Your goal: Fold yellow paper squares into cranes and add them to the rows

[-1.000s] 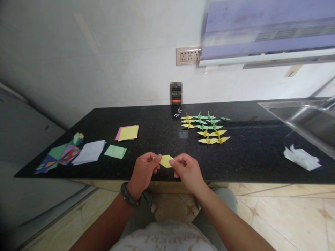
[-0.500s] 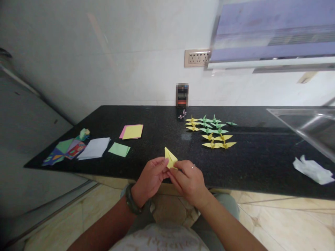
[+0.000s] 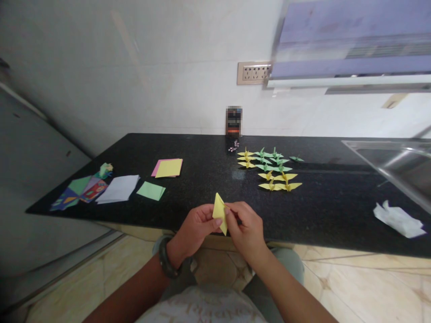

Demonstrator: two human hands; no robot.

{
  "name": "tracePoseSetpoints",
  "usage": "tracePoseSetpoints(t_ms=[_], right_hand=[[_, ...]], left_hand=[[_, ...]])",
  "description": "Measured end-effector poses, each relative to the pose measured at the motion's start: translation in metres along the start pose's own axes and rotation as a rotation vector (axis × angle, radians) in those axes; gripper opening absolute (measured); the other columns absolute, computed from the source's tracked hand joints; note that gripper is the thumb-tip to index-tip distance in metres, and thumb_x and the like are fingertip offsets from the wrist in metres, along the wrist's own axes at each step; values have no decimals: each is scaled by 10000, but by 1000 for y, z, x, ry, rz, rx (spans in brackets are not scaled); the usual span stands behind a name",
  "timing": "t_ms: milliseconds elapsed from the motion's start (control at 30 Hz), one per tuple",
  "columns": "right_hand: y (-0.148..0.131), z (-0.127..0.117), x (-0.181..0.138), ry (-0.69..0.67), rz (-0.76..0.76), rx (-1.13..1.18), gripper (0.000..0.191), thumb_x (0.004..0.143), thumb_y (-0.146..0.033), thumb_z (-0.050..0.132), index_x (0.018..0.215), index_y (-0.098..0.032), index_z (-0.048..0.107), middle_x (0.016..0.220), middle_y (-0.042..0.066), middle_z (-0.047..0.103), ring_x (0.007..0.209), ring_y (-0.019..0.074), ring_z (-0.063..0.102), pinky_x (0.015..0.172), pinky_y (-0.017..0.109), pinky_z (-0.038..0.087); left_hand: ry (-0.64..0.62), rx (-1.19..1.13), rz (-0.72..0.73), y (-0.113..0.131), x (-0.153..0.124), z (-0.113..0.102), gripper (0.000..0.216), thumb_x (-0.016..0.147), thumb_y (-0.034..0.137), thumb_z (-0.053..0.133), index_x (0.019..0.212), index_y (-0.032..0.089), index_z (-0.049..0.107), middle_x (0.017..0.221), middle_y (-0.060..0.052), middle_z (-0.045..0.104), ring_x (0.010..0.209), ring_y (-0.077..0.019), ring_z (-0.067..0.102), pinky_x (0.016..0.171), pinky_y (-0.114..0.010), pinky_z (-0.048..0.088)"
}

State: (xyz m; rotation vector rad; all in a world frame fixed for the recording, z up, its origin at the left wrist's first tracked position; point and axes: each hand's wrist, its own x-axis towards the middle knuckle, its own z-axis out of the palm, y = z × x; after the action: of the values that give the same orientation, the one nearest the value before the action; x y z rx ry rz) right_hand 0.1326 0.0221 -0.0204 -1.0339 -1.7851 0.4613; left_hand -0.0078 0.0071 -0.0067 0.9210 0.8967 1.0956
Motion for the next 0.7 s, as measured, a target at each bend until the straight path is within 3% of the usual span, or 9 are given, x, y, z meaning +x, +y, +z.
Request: tracePoseSetpoints(t_ms=[167,267,400,533,700], right_hand=[[-2,4,-3,19,299,258,74,783,-246,551,752,-187,584,756,27,577,579,127,571,522,254,490],[-4,5,1,35,504,502,128,742,-289,598,807,-187,556,709,-3,560,508,103,537,463,234,485],[-4,3,7,82,566,618,238,694,-309,659,860,-184,545,666,-17,556,501,91,516,446,206,466],[-3,0,7,70,456,443,140,747,-303,612,823,-189,585,679,4,578,530,108,541,487,236,483],[1,-3,7,53,-27,-95,174,798,-213,538,919,-232,661,880,67,637,788,183,598,689,335,499]], left_hand=[[53,20,10,-2,2,1,263,744,358,598,827,119,672,671,-34,648,599,-118,569,602,-238,454],[49,44,3,-4,2,1,280,752,373,588,820,117,675,667,-41,655,581,-127,583,598,-246,459],[15,-31,-35,-9,2,1,332,741,411,597,876,116,666,739,-69,673,612,-151,607,605,-271,476],[15,-177,-56,-19,2,0,349,747,422,592,904,117,655,814,-95,670,632,-160,615,617,-295,483],[41,-182,5,-24,2,0,328,752,409,593,872,113,667,794,-86,657,665,-151,599,653,-297,473]])
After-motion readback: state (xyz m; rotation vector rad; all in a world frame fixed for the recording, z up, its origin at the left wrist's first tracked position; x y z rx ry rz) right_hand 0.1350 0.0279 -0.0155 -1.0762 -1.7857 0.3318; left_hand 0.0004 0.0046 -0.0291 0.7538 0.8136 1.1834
